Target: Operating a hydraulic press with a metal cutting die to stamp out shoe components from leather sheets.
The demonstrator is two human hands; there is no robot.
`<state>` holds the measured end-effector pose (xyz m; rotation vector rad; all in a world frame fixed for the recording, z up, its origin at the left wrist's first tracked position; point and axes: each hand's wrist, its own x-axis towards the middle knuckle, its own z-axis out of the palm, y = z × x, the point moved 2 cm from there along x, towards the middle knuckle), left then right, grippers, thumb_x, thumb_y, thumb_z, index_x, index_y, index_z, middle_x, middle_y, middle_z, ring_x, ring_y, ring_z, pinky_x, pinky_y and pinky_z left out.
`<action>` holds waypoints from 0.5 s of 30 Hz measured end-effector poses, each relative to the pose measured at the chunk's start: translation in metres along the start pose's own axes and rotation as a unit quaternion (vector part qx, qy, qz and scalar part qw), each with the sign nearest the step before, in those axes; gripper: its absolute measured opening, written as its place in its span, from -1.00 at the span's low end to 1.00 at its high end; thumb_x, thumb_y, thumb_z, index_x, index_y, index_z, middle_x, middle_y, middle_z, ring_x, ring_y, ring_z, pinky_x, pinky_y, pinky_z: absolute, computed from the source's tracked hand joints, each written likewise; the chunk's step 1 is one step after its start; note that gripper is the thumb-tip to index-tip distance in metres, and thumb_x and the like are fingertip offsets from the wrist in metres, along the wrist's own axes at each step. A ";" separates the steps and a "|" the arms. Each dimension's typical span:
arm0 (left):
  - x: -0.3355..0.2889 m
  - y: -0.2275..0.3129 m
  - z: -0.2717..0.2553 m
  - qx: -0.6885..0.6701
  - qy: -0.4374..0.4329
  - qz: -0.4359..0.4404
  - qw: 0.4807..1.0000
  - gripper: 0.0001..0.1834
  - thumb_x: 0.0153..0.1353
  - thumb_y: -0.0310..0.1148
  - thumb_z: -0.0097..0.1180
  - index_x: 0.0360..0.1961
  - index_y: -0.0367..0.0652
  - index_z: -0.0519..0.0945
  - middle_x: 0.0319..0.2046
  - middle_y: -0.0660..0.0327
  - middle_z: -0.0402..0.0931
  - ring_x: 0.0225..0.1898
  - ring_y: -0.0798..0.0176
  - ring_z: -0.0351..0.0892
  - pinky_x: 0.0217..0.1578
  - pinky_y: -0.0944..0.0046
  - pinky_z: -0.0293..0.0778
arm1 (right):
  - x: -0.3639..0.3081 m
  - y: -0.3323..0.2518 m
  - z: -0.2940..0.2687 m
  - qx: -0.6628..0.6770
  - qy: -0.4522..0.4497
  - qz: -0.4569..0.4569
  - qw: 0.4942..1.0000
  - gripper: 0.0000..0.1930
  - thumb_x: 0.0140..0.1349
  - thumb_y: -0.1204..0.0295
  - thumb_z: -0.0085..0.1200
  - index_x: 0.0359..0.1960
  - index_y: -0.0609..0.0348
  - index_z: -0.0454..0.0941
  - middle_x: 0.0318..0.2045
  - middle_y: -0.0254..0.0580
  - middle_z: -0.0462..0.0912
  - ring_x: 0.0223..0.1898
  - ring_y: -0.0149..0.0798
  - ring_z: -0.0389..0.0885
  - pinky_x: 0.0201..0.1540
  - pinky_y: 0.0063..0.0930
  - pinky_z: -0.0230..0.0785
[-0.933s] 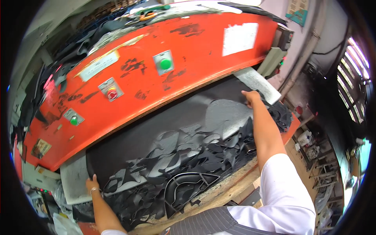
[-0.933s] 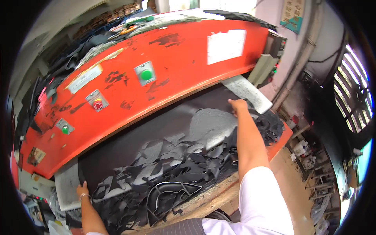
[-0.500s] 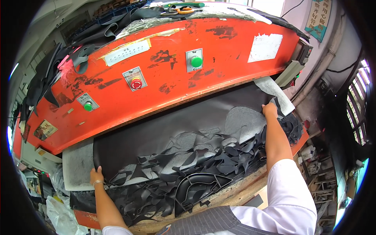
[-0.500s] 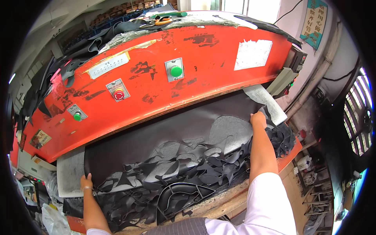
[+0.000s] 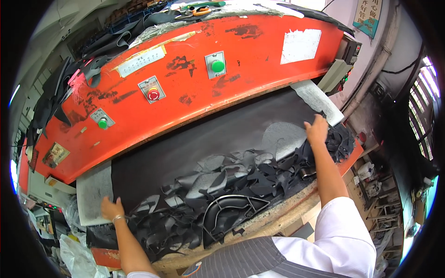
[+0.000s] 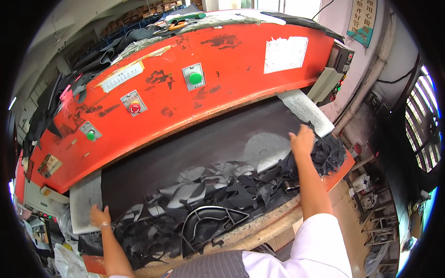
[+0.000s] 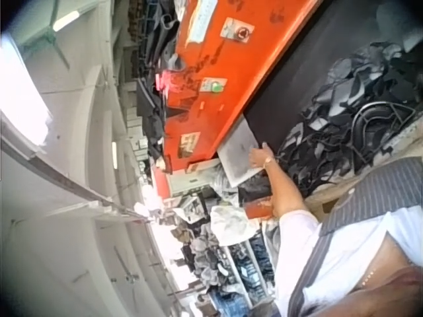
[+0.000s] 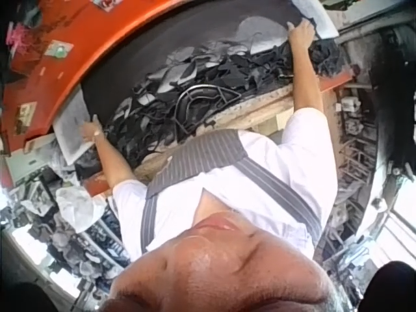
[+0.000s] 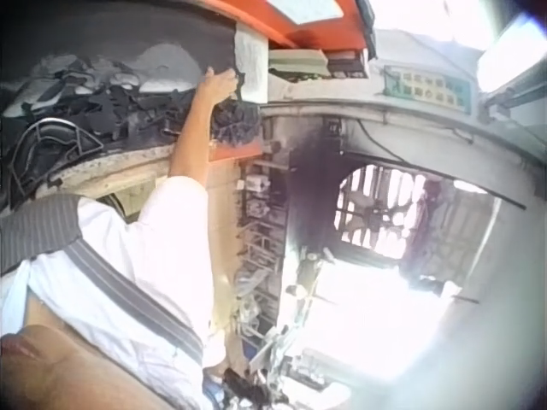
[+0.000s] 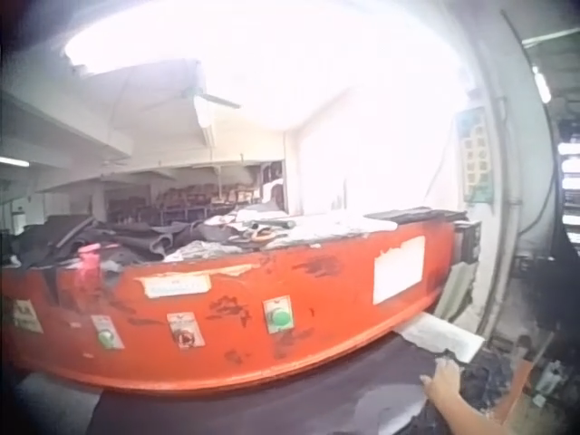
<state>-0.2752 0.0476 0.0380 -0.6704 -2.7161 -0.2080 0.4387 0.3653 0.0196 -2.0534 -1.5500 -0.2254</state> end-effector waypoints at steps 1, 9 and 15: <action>-0.002 -0.005 -0.002 -0.023 0.102 0.069 0.992 -0.57 0.00 -0.11 0.31 -0.10 -0.01 0.58 -0.12 0.12 0.58 -0.05 -0.08 0.51 -0.02 -0.06 0.35 | -0.009 -0.024 0.005 0.050 -0.040 -0.066 0.996 -0.42 0.04 0.22 0.31 0.06 0.19 0.40 -0.04 0.06 0.50 0.07 0.09 0.42 0.10 -0.13 0.30; -0.134 0.205 -0.051 -0.168 -0.316 0.243 0.902 -0.53 0.08 0.14 0.15 -0.20 0.00 0.68 0.30 0.13 0.22 0.32 -0.07 0.12 0.23 -0.30 -0.01 | -0.115 -0.143 -0.027 0.032 -0.315 -0.328 0.890 -0.52 0.11 -0.04 0.14 -0.06 0.01 0.53 -0.08 -0.09 0.56 0.04 -0.03 0.41 0.07 0.02 0.20; -0.191 0.154 -0.040 -0.154 -0.358 0.365 0.846 -0.56 0.20 0.05 0.06 -0.03 0.03 0.56 0.43 0.16 -0.07 0.47 -0.02 -0.29 0.22 -0.54 -0.38 | -0.148 -0.079 -0.028 0.087 -0.286 -0.447 0.843 -0.74 0.15 0.17 0.12 -0.26 0.05 0.56 -0.26 -0.17 0.59 -0.05 -0.06 0.45 -0.01 -0.10 0.25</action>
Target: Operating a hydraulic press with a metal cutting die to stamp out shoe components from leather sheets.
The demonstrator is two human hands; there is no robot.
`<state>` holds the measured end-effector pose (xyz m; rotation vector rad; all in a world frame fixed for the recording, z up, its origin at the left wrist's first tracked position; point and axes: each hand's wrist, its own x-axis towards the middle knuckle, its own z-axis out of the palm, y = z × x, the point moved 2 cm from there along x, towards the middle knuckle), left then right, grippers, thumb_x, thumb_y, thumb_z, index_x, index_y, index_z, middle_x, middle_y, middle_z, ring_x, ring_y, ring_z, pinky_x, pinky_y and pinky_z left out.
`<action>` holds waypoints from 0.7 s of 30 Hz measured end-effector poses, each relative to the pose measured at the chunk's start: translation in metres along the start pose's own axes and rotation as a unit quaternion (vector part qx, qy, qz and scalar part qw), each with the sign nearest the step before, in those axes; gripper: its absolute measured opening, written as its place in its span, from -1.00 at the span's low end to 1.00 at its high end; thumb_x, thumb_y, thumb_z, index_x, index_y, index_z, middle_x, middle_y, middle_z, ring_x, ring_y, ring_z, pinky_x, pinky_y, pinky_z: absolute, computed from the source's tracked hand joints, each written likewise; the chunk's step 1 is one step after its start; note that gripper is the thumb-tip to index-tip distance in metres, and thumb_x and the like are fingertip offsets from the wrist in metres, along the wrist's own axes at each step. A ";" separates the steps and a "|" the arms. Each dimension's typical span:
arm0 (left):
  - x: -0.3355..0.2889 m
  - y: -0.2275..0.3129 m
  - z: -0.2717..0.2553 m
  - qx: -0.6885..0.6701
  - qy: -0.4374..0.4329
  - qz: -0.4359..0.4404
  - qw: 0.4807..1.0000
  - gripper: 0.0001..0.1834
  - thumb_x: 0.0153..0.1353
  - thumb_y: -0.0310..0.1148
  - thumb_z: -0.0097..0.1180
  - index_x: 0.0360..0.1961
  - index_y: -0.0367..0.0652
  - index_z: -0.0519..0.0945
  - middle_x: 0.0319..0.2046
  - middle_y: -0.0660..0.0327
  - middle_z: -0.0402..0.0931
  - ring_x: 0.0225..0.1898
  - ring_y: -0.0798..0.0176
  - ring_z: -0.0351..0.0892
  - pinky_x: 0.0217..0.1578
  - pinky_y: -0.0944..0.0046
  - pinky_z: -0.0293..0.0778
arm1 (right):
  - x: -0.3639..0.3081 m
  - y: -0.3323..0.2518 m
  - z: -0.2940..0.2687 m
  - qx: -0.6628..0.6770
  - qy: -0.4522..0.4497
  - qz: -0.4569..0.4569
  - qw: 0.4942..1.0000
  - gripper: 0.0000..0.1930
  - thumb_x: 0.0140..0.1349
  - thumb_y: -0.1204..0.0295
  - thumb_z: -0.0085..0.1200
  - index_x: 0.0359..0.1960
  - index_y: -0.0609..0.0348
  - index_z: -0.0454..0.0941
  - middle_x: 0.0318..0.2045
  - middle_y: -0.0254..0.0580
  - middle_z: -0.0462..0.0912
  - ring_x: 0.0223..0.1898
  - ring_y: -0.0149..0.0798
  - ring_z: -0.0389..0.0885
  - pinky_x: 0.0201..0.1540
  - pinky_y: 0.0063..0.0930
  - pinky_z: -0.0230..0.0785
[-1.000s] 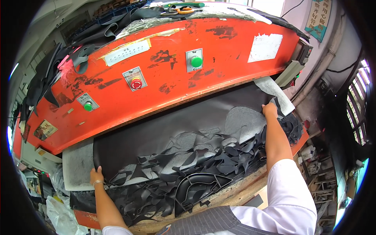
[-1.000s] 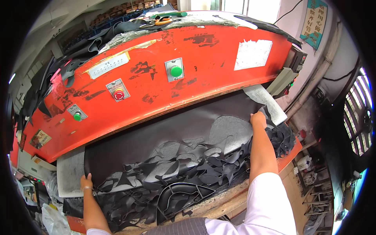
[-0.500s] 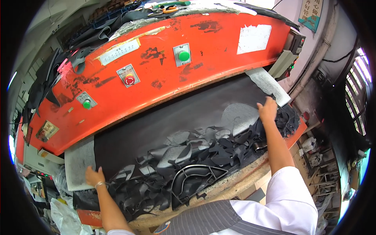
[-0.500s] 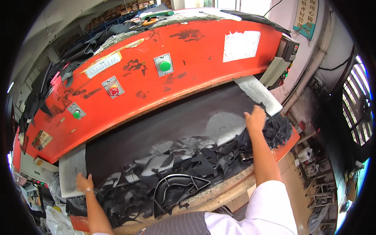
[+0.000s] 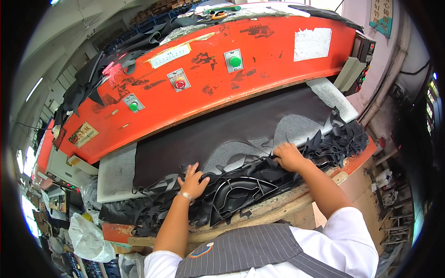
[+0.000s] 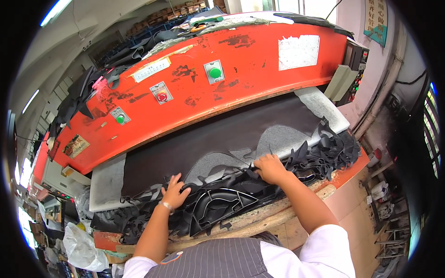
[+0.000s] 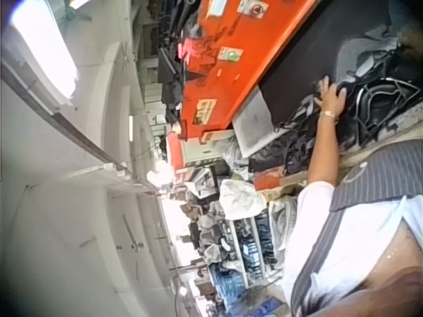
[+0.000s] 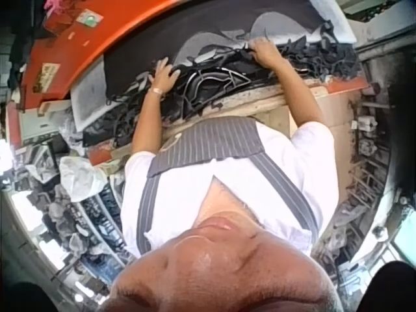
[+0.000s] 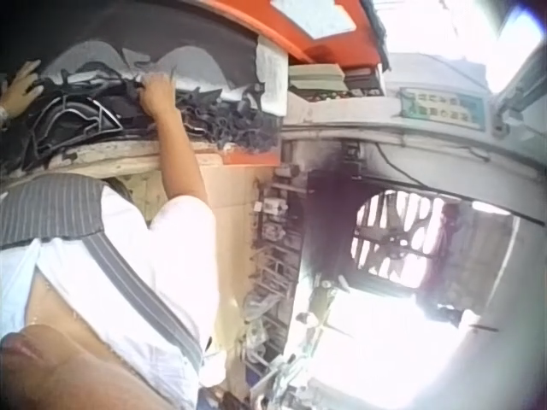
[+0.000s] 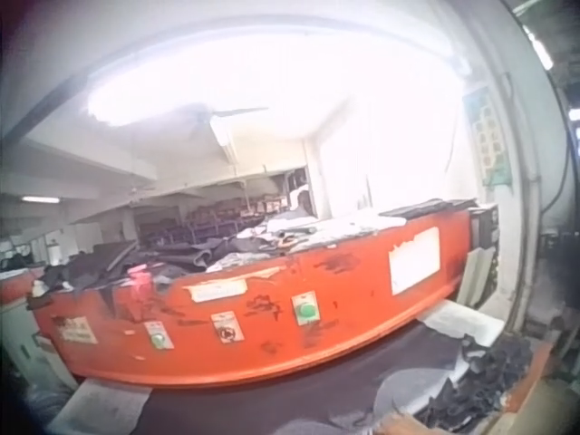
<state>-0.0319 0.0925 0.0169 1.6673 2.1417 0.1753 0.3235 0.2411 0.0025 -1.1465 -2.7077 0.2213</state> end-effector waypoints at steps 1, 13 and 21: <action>-0.011 -0.004 0.003 -0.005 0.004 0.014 1.000 -0.54 0.20 0.05 0.06 0.01 0.03 0.53 0.43 0.14 -0.06 0.47 -0.02 -0.28 0.23 -0.53 -0.38 | -0.013 -0.001 -0.006 0.000 0.003 0.003 1.000 -0.74 0.15 0.17 0.12 -0.26 0.05 0.56 -0.26 -0.17 0.59 -0.05 -0.06 0.45 -0.01 -0.10 0.25; -0.163 0.003 0.022 -0.009 0.028 0.020 0.999 -0.24 0.10 -0.07 0.20 0.32 0.02 0.26 0.28 -0.16 0.19 0.24 -0.18 0.27 0.20 -0.02 0.23 | -0.067 -0.032 -0.066 0.070 0.082 -0.011 0.994 -0.62 0.06 0.35 0.23 -0.06 0.16 0.55 -0.01 -0.09 0.51 0.00 0.01 0.44 0.13 -0.17 0.25; -0.169 0.001 0.020 -0.047 0.044 0.077 0.995 -0.38 0.12 -0.09 0.23 0.18 -0.09 0.44 0.22 -0.25 0.24 0.16 -0.17 0.37 0.16 0.06 0.30 | -0.057 -0.098 -0.072 0.141 0.179 -0.137 0.964 -0.65 -0.10 0.44 0.31 -0.21 0.16 0.57 -0.18 -0.16 0.58 -0.08 -0.05 0.51 -0.01 -0.18 0.31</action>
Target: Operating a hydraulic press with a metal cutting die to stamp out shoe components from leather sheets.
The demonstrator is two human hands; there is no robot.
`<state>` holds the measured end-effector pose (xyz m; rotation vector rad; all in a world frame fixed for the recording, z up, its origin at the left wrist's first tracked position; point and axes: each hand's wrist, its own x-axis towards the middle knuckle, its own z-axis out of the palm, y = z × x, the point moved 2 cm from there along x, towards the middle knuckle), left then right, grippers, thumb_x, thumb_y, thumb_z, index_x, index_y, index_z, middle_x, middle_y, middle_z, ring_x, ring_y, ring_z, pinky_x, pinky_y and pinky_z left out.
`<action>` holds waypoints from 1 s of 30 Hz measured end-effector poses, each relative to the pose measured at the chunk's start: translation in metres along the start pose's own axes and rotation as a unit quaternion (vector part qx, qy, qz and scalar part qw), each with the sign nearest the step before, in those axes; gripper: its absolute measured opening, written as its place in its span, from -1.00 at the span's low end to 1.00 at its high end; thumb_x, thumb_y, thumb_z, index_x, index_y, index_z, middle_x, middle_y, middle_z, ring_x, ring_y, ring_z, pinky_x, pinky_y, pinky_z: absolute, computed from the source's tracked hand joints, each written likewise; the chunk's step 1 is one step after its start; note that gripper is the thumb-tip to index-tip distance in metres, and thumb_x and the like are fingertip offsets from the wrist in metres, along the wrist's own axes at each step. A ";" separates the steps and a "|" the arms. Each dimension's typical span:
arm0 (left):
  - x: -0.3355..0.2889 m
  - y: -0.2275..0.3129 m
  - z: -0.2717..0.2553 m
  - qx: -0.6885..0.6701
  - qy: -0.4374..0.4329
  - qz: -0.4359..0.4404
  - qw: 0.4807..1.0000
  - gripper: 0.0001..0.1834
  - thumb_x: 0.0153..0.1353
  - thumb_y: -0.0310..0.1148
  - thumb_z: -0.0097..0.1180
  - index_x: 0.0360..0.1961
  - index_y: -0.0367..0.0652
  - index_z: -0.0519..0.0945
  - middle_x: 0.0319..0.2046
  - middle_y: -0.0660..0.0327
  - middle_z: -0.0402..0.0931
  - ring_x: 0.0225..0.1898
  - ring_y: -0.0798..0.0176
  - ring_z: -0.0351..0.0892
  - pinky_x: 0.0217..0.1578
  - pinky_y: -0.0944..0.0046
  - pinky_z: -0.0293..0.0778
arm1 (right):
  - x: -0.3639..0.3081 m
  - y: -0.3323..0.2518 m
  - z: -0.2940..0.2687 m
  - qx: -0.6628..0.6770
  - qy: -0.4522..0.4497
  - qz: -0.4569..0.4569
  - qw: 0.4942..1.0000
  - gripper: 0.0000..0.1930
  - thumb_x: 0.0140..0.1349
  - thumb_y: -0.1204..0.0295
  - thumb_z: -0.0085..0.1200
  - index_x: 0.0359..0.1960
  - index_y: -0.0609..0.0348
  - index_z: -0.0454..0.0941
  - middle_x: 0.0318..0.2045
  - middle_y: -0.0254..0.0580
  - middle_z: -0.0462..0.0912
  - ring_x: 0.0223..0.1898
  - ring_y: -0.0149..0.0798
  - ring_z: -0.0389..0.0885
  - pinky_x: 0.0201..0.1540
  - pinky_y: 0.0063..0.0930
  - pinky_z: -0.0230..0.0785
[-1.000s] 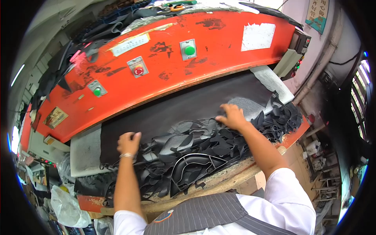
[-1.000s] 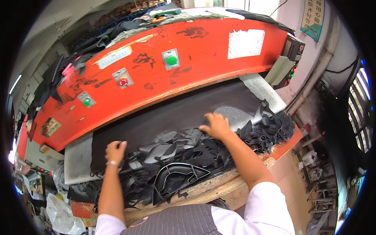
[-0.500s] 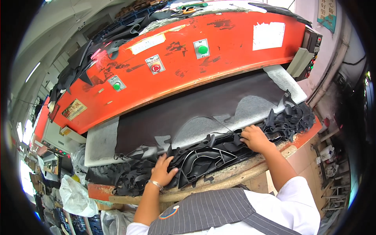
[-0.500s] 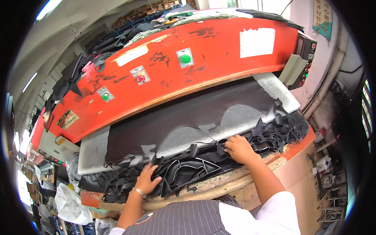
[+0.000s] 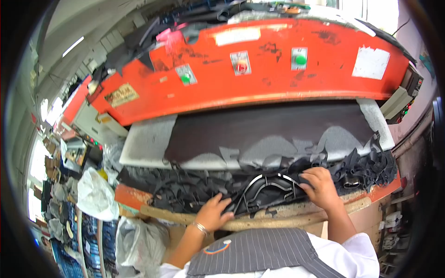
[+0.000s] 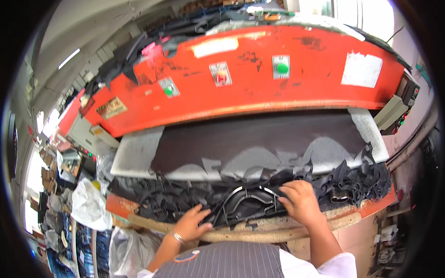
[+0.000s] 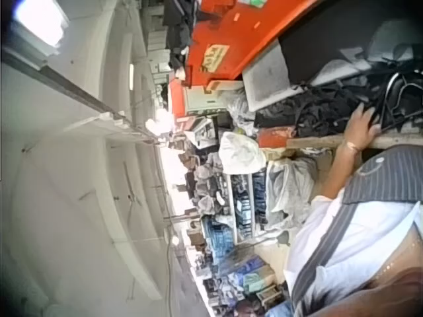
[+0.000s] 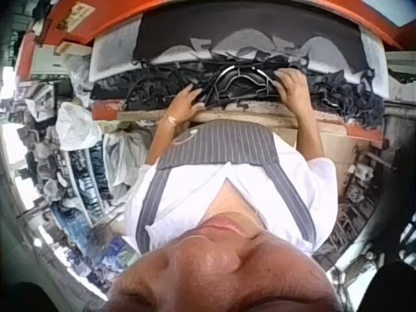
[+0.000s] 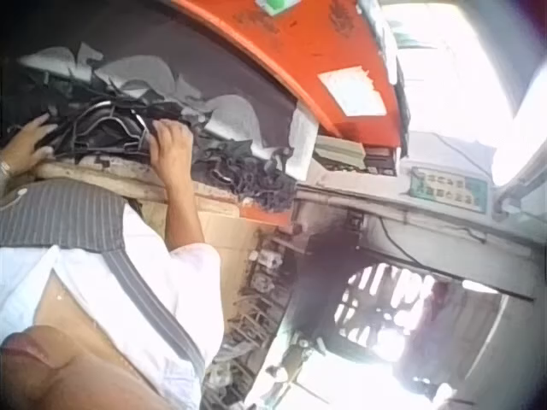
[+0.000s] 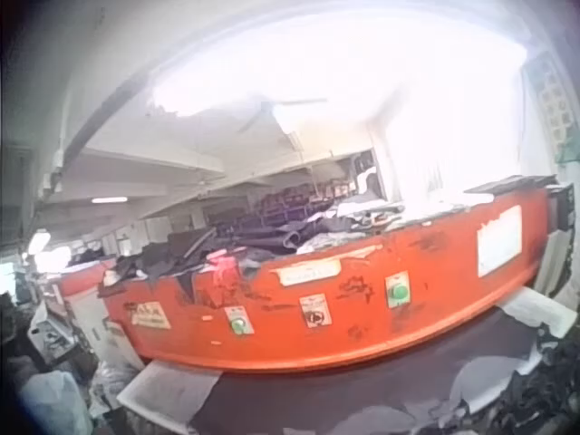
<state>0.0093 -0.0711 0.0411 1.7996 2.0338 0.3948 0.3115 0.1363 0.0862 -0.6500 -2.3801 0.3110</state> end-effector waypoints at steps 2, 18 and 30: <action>0.006 0.004 -0.012 -0.011 0.066 0.012 0.998 -0.48 0.10 -0.16 0.24 0.08 -0.13 0.53 0.18 -0.16 0.33 0.13 -0.14 0.40 0.13 0.05 0.32 | 0.012 -0.019 0.018 0.020 -0.040 -0.044 0.998 -0.71 -0.04 0.40 0.28 -0.23 0.14 0.59 -0.21 -0.21 0.60 -0.10 -0.11 0.52 -0.01 -0.20 0.31; 0.059 -0.134 -0.109 0.051 0.231 0.053 0.970 -0.62 0.08 -0.20 0.24 -0.08 -0.12 0.61 0.05 0.07 0.49 0.09 -0.02 0.43 0.11 0.02 0.24 | 0.041 -0.102 0.111 -0.031 -0.165 0.442 0.881 -0.57 0.13 0.01 0.17 -0.36 0.20 0.60 -0.55 -0.01 0.64 -0.37 0.05 0.65 -0.27 -0.17 0.46; 0.013 -0.201 -0.088 0.041 -0.319 0.041 0.946 -0.25 0.22 0.21 -0.06 0.39 0.24 0.14 0.44 0.03 -0.13 0.46 -0.13 -0.30 0.22 -0.46 -0.09 | 0.061 -0.130 0.187 -0.178 -0.154 0.532 0.813 -0.67 0.17 0.23 0.10 -0.40 0.35 0.51 -0.39 0.19 0.64 -0.26 0.19 0.62 -0.18 -0.06 0.44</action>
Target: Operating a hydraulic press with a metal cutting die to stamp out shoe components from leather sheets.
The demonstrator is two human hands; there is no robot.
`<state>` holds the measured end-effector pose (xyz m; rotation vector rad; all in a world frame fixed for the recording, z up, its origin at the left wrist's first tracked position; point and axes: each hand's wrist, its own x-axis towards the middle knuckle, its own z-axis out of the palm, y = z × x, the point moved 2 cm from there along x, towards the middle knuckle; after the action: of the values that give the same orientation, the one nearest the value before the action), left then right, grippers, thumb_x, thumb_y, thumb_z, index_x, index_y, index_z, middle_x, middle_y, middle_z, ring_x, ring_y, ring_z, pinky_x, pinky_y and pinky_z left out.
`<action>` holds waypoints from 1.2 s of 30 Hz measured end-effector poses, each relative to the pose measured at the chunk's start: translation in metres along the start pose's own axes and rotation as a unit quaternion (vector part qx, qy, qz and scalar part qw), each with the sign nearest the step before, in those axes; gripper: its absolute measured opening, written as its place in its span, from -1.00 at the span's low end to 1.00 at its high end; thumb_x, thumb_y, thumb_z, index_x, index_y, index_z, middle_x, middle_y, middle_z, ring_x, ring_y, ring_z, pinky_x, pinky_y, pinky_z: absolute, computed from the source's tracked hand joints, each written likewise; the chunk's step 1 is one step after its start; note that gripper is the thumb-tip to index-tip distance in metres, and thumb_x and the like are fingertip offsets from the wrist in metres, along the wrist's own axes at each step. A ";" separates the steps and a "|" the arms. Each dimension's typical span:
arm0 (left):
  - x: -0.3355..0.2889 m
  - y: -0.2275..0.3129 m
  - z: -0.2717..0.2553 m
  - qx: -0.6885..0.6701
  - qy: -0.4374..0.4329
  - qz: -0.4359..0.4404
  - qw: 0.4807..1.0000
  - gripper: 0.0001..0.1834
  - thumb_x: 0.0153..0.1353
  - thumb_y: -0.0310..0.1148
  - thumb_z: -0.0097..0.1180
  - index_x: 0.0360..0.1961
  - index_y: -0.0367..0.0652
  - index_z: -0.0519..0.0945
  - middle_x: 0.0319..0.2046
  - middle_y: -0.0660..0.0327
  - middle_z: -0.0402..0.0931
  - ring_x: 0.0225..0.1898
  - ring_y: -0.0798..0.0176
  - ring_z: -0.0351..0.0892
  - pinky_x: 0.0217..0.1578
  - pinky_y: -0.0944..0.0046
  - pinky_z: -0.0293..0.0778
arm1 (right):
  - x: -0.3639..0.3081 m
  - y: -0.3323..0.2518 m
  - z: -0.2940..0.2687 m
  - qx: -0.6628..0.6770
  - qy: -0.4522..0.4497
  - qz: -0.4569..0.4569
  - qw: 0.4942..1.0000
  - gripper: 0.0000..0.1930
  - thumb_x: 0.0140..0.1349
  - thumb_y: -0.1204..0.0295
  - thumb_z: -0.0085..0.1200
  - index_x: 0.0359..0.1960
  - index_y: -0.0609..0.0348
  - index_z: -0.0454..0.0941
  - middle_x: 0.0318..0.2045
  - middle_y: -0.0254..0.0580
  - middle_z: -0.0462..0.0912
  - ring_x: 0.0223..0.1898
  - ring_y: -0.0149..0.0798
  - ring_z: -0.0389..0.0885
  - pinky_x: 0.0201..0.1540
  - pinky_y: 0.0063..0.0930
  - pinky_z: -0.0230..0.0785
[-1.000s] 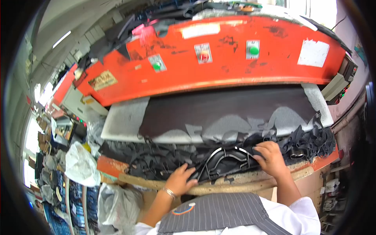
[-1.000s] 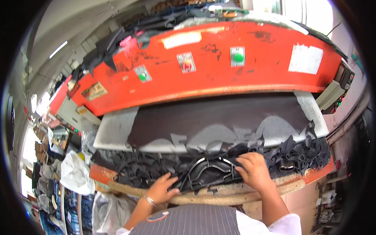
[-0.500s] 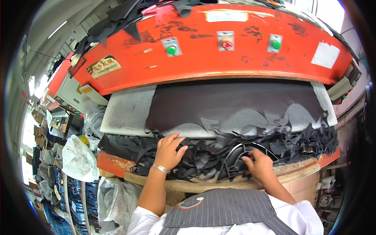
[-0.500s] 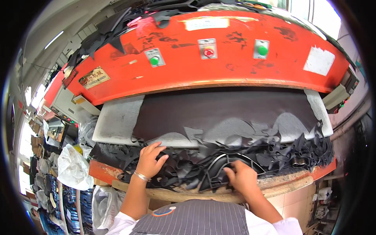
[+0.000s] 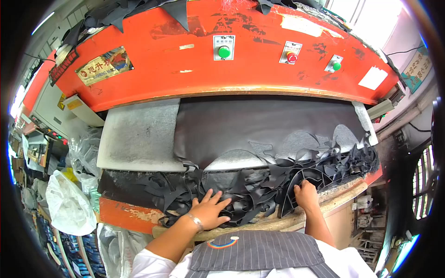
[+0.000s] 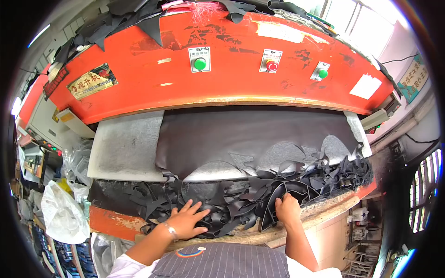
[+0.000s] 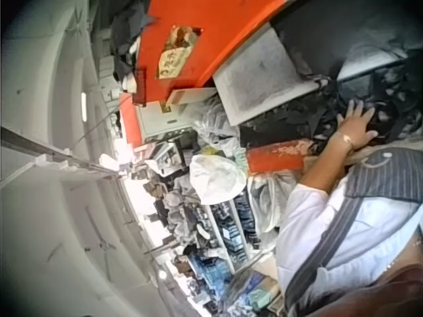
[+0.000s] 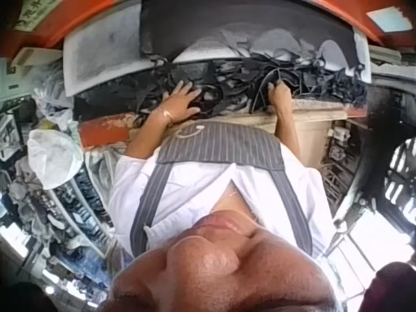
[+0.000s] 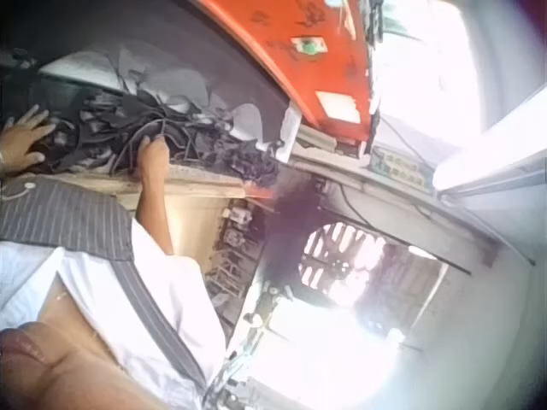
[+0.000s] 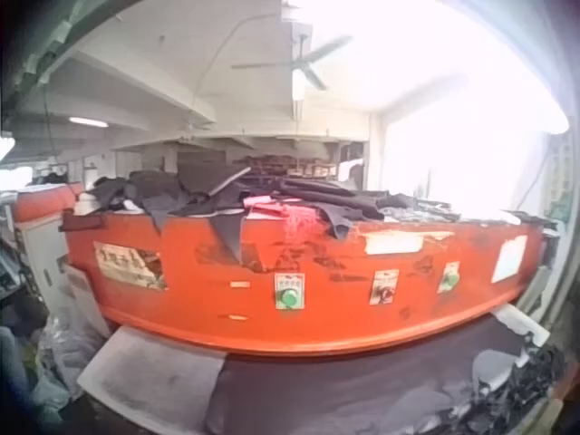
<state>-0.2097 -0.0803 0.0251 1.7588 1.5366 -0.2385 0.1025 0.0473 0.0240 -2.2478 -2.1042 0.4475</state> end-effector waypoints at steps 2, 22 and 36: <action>-0.008 -0.015 0.002 -0.005 0.037 0.026 0.999 -0.27 0.22 0.16 0.01 0.36 0.14 0.22 0.39 0.02 0.03 0.44 -0.08 -0.13 0.25 -0.31 -0.02 | -0.008 0.009 -0.005 0.115 0.001 0.006 0.993 -0.75 0.15 0.35 0.10 -0.40 0.36 0.46 -0.43 0.19 0.61 -0.34 0.21 0.59 -0.24 -0.07 0.41; 0.014 0.152 0.004 -0.348 0.210 0.240 0.882 -0.59 0.23 -0.16 0.20 -0.03 -0.22 0.54 -0.24 0.15 0.64 -0.21 0.34 0.62 -0.14 0.31 0.51 | -0.068 0.109 -0.023 0.780 -0.177 -0.010 0.600 -0.69 0.07 0.40 0.29 -0.19 0.22 0.49 -0.41 -0.31 0.55 -0.37 -0.39 0.53 -0.34 -0.40 0.44; -0.049 0.175 0.052 -0.436 0.342 0.194 0.810 -0.49 0.37 0.00 -0.05 -0.46 -0.28 0.57 -0.64 0.31 0.46 -0.55 0.51 0.37 -0.52 0.39 0.33 | -0.085 -0.004 -0.037 0.498 -0.469 -0.373 0.627 -0.68 0.18 0.47 0.20 -0.04 0.26 0.48 -0.19 -0.30 0.62 -0.21 -0.50 0.56 -0.13 -0.55 0.43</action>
<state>-0.0458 -0.1463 0.0920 1.3495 1.3190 1.2458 0.1029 -0.0290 0.0765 -0.3704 -1.8525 2.2383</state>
